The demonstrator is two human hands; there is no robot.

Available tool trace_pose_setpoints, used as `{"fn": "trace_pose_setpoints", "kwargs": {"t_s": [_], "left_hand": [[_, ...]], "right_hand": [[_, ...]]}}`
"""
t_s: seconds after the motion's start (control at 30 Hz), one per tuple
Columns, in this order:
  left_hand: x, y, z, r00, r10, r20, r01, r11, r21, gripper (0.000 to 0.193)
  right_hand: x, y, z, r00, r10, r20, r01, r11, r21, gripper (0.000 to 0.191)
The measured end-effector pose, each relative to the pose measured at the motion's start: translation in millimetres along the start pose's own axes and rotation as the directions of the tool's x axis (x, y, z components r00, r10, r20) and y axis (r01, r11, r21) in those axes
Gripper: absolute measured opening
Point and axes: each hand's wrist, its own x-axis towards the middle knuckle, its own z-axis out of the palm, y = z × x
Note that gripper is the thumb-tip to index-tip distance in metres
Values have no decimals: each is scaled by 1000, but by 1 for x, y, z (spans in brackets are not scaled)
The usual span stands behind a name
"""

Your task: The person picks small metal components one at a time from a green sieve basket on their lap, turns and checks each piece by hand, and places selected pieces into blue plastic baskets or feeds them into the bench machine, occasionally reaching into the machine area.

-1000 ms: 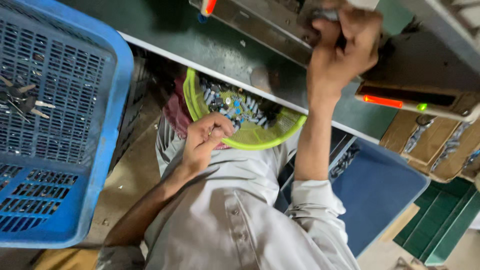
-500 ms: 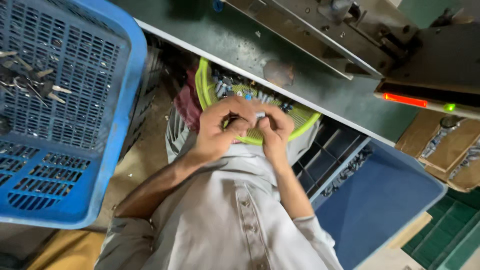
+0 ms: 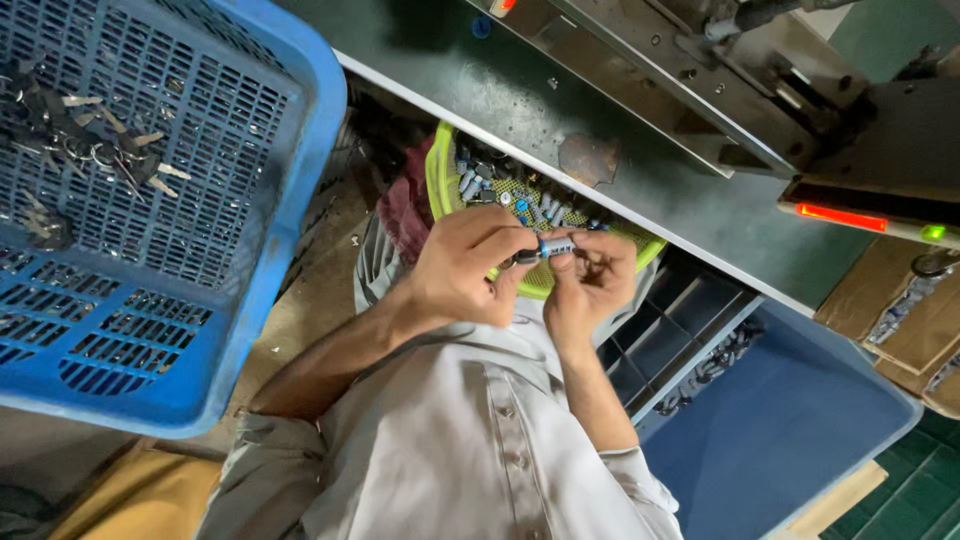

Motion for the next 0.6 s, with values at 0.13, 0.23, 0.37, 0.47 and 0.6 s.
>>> {"fn": "trace_pose_setpoints", "kwargs": {"t_s": [0.13, 0.23, 0.37, 0.47, 0.6], "left_hand": [[-12, 4, 8, 934, -354, 50, 357, 915, -186, 13], [-13, 6, 0, 882, -467, 56, 459, 827, -324, 14], [-6, 9, -44, 935, -354, -14, 161, 460, -873, 17], [-8, 9, -72, 963, -251, -101, -82, 86, -993, 23], [-15, -14, -36, 875, -367, 316, 484, 656, -580, 33]], "right_hand": [[-10, 7, 10, 999, -36, 25, 37, 999, -13, 31], [-2, 8, 13, 998, -9, 63, 9, 1000, -11, 31], [45, -8, 3, 987, 68, -144, -56, 994, 90, 29], [98, -33, -15, 945, -320, -67, 320, 947, -17, 34], [178, -38, -30, 688, -725, 37, 605, 545, -581, 31]]}}
